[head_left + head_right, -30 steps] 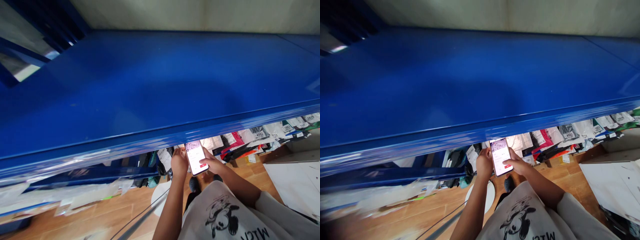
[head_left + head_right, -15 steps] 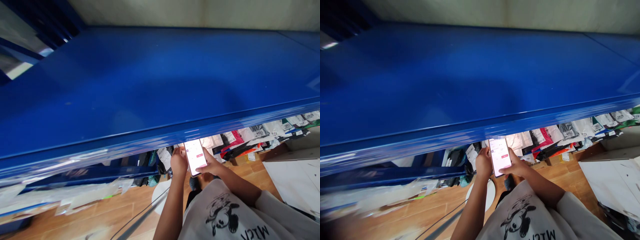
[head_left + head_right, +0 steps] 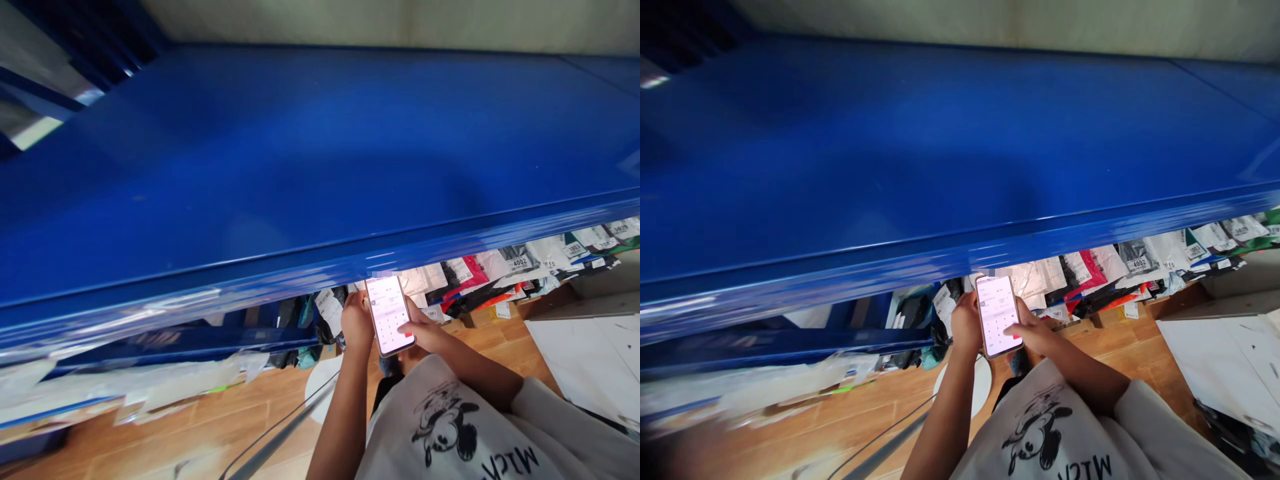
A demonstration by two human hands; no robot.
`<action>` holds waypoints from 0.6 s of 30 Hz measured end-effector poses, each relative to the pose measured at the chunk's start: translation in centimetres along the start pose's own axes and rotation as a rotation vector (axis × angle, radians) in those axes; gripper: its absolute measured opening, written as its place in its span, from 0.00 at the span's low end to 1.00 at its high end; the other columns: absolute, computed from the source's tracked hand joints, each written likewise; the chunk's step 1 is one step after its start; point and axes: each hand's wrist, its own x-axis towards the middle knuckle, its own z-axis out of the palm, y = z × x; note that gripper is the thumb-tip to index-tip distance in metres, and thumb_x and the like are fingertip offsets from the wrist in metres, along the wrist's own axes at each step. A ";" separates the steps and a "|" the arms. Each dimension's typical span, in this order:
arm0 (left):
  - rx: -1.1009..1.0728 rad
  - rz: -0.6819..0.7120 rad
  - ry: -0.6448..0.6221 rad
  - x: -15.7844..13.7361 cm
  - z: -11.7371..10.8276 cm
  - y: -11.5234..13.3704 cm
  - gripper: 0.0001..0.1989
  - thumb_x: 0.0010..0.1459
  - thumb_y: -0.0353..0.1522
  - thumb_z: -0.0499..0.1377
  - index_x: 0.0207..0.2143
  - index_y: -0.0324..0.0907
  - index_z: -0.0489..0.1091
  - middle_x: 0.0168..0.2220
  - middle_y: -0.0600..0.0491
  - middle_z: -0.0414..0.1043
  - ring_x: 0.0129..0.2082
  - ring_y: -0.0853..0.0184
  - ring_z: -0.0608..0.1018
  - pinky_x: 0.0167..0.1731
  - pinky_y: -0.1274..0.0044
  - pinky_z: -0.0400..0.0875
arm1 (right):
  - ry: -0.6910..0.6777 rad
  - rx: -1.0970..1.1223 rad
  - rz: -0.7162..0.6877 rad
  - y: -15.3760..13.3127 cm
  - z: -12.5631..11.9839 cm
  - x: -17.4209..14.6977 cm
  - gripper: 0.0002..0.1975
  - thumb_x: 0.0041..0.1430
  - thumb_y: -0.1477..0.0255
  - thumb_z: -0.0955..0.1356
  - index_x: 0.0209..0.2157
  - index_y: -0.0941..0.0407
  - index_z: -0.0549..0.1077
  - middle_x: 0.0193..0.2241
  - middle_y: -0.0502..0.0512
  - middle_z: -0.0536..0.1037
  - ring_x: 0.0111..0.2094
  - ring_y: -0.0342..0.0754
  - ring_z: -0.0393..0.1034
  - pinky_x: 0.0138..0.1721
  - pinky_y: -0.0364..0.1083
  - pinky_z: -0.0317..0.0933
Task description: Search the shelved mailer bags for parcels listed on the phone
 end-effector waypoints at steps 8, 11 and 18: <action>-0.030 -0.003 0.001 -0.1 -0.3 0.4 0.07 0.55 0.24 0.55 0.28 0.41 0.71 0.32 0.49 0.74 0.29 0.67 0.73 0.29 0.78 0.61 | 0.000 0.063 0.054 -0.5 0.5 -0.7 0.42 0.45 0.68 0.68 0.62 0.46 0.52 0.49 0.57 0.77 0.32 0.52 0.76 0.18 0.45 0.66; -0.004 -0.011 -0.013 0.0 -0.3 0.3 0.08 0.56 0.24 0.54 0.28 0.41 0.71 0.32 0.49 0.74 0.28 0.67 0.72 0.29 0.77 0.60 | -0.006 -0.036 0.011 -0.4 0.6 -1.2 0.42 0.47 0.68 0.73 0.61 0.47 0.53 0.47 0.56 0.77 0.32 0.50 0.75 0.21 0.44 0.67; 0.014 -0.014 -0.039 0.0 -0.5 0.3 0.07 0.56 0.24 0.55 0.29 0.41 0.71 0.33 0.49 0.74 0.29 0.68 0.74 0.28 0.78 0.61 | 0.067 -0.093 0.035 0.5 1.2 -1.1 0.46 0.42 0.63 0.80 0.58 0.46 0.55 0.44 0.54 0.77 0.31 0.50 0.75 0.20 0.43 0.67</action>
